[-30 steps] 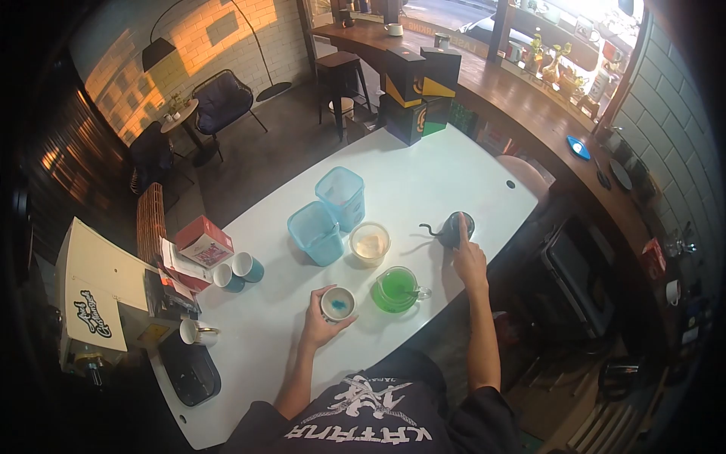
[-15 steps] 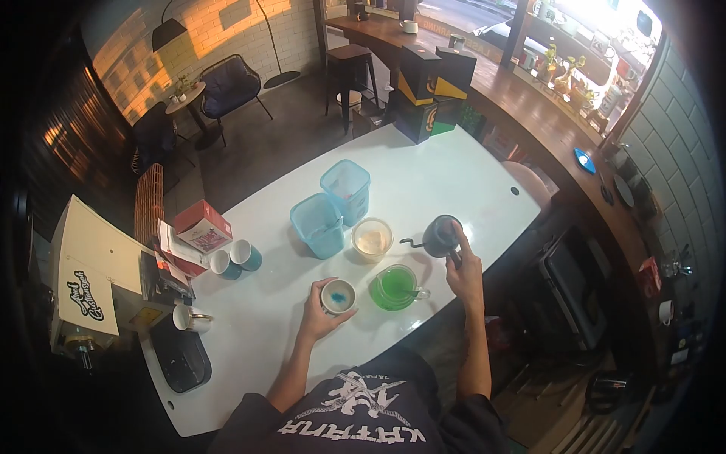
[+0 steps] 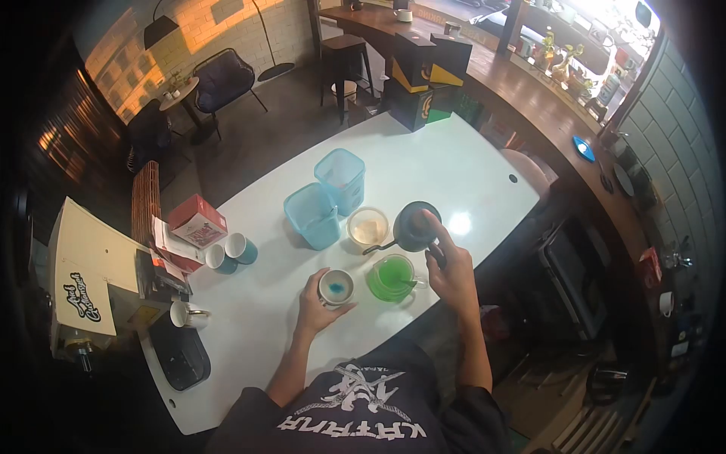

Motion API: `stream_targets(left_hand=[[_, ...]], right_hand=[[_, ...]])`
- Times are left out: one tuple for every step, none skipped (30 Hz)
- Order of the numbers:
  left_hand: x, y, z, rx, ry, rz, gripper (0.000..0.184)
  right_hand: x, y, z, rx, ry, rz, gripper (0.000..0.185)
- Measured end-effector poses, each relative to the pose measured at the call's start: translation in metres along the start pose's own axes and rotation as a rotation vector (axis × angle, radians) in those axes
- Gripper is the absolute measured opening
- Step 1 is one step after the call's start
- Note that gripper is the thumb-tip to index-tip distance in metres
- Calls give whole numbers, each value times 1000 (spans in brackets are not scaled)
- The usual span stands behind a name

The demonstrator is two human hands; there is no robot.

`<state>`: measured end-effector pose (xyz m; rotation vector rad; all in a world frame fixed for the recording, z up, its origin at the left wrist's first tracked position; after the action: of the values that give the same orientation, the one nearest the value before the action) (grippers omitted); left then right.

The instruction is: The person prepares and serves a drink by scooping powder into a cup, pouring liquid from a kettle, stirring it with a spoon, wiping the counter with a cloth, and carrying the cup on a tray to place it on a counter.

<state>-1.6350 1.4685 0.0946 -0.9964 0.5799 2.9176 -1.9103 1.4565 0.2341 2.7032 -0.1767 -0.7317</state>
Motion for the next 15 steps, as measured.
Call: stream_targets(left_hand=[[0, -1, -2, -2, 2, 2, 81], [2, -2, -5, -3, 9, -2, 83], [2, -3, -5, -4, 15, -5, 84], [3, -3, -5, -4, 15, -5, 84], [3, -4, -7, -64, -142, 11, 87], [3, -4, -8, -125, -300, 27, 90], [3, -3, -6, -125, -297, 23, 90], [3, -2, -2, -107, -454, 57, 91], [0, 0, 3, -86, -612, 92, 93], [-6, 1, 8, -86, -610, 95, 93], [-12, 2, 15, -63, -597, 74, 93], [-16, 3, 19, -42, -584, 51, 94], [-19, 3, 17, -44, -582, 53, 94], [-22, 3, 16, -10, -547, 53, 95], [-25, 2, 17, 22, -512, 54, 97]], right_hand=[[1, 0, -2, -16, 36, 5, 76], [2, 0, -6, -17, 38, 2, 76], [2, 0, -11, 26, 44, -42, 76], [3, 0, -16, 48, 48, -64, 76], [3, 0, -21, 70, 51, -85, 77], [4, 0, -26, 75, 69, -100, 76], [5, 1, -27, 58, 75, -102, 76], [6, 1, -29, 41, 81, -103, 76], [7, 1, -31, 25, 87, -105, 75], [7, 1, -36, 15, 85, -108, 75], [6, 2, -40, 10, 85, -109, 75], [6, 3, -43, 5, 85, -111, 75], [5, 3, -47, -3, 89, -118, 74], [5, 4, -50, -6, 92, -123, 73], [5, 4, -53, -9, 95, -129, 73]])
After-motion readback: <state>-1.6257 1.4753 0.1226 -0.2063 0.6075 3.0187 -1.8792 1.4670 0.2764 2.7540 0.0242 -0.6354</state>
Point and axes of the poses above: each hand's wrist, its own y-axis towards the middle knuckle, its own x-axis out of the palm, z = x × y, the point moved 5 cm from there along y, towards the middle knuckle, and after that the axes turned 4 degrees about y, right-handed, at the moved point
